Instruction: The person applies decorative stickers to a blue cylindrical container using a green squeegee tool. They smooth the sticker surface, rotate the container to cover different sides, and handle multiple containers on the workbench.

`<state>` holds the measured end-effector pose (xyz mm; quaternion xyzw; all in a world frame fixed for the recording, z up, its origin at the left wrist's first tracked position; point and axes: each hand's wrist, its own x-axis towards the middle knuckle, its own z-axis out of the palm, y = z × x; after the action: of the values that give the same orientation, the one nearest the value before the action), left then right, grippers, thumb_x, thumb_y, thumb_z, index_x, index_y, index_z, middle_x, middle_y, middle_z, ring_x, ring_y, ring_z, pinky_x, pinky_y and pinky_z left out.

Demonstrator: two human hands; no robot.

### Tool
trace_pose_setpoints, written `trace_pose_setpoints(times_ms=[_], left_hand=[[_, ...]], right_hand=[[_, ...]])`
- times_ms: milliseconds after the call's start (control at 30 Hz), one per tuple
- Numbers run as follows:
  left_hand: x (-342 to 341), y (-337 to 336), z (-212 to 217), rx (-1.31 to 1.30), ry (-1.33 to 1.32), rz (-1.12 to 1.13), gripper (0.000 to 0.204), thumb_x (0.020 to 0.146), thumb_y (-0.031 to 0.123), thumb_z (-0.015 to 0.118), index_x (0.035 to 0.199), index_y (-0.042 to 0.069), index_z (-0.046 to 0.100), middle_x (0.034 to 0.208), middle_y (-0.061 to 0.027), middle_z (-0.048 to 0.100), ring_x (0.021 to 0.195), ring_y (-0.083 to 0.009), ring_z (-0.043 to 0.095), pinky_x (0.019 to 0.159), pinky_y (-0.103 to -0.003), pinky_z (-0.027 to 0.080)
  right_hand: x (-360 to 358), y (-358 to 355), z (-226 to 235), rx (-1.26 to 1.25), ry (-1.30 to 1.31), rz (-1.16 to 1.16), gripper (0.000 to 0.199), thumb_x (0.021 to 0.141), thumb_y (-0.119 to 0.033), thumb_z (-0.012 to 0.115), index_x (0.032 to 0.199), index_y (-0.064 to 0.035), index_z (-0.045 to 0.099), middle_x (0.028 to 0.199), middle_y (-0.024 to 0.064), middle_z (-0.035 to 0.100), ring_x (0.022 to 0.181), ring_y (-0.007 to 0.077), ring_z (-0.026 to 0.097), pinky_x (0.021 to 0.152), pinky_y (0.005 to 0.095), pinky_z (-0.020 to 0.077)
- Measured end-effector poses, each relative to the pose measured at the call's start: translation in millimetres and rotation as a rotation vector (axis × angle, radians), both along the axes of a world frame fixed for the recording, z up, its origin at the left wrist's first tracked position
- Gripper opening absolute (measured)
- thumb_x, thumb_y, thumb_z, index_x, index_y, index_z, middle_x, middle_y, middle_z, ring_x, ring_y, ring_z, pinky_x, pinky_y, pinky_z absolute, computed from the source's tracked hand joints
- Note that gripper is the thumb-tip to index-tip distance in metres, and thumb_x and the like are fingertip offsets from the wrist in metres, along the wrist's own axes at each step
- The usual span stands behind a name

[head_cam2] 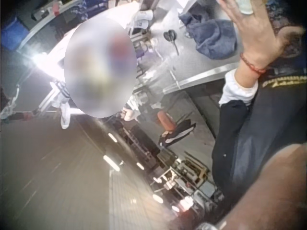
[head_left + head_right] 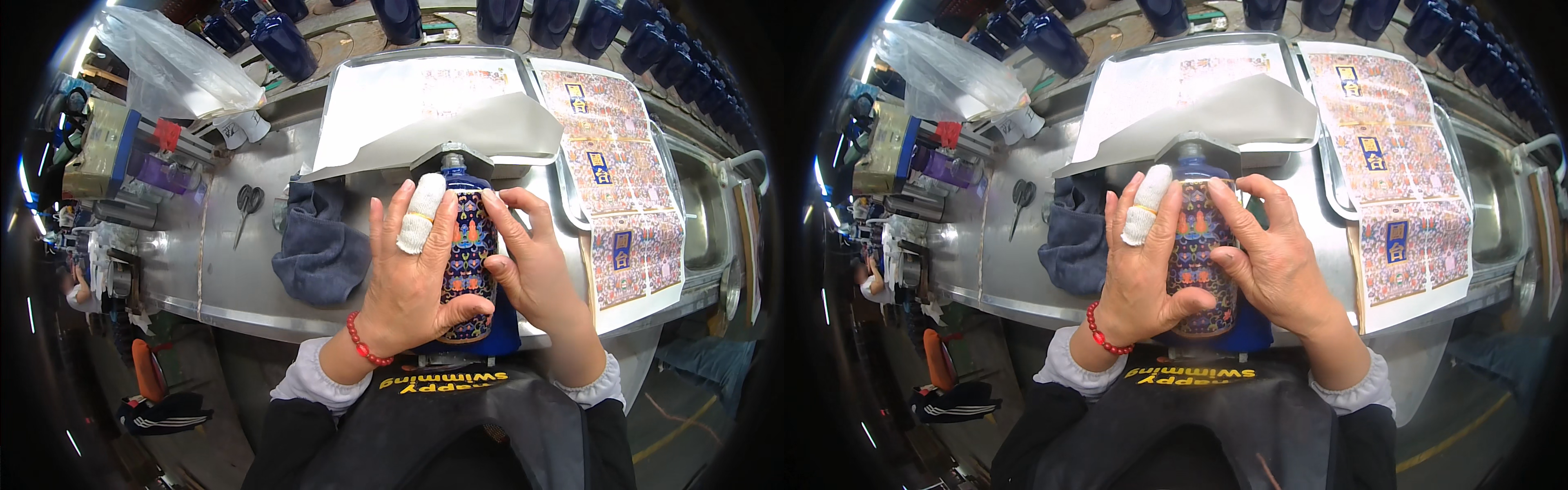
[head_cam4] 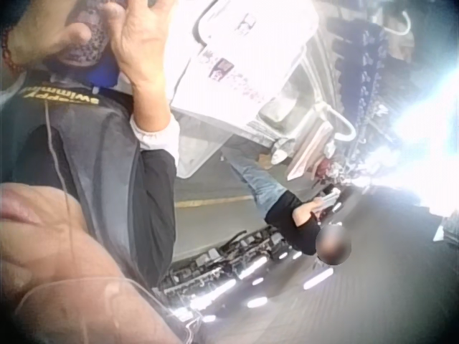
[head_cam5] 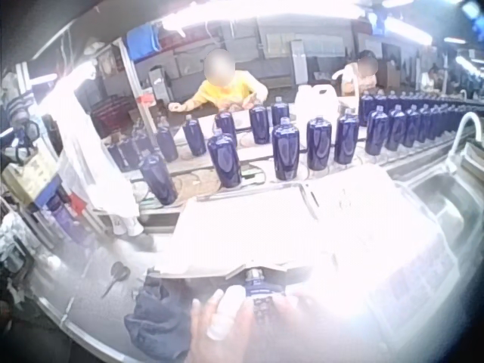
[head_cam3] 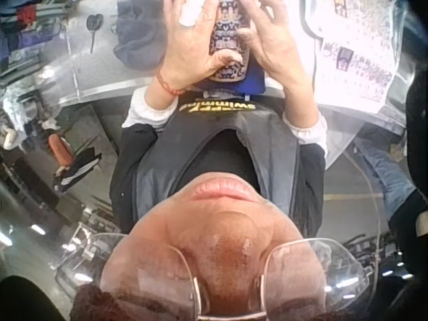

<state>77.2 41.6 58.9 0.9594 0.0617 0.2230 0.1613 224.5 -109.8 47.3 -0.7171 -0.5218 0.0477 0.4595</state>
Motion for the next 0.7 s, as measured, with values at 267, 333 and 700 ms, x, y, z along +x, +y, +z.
trace_pose_setpoints(times_ms=[267,333,700], left_hand=[[1,-2,3,0.034,0.034,0.001,0.117,0.084,0.087,0.041,0.154,-0.007,0.035,0.152,-0.0294,0.04,0.143,-0.0502,0.028,0.117,-0.069,0.014],[2,-3,3,-0.002,0.013,-0.008,0.119,0.083,0.087,0.04,0.154,-0.008,0.033,0.151,-0.0304,0.04,0.144,-0.0506,0.026,0.117,-0.069,0.014],[-30,-17,-5,-0.043,-0.008,-0.049,0.121,0.082,0.09,0.039,0.155,-0.006,0.034,0.154,-0.0319,0.037,0.145,-0.0515,0.024,0.117,-0.067,0.011]], right_hand=[[0,-9,-8,-0.016,-0.006,0.002,0.06,0.093,-0.028,0.071,0.147,-0.0098,0.053,0.141,0.0226,0.047,0.125,0.0416,0.051,0.104,0.0455,0.0458],[-1,-12,-11,-0.012,0.006,0.007,0.06,0.093,-0.028,0.071,0.147,-0.0098,0.053,0.141,0.0224,0.047,0.125,0.0414,0.051,0.105,0.0454,0.0457],[-25,-41,-18,-0.038,-0.041,0.081,0.06,0.096,-0.04,0.065,0.148,-0.0134,0.054,0.15,0.024,0.041,0.129,0.0421,0.049,0.109,0.0475,0.0419]])
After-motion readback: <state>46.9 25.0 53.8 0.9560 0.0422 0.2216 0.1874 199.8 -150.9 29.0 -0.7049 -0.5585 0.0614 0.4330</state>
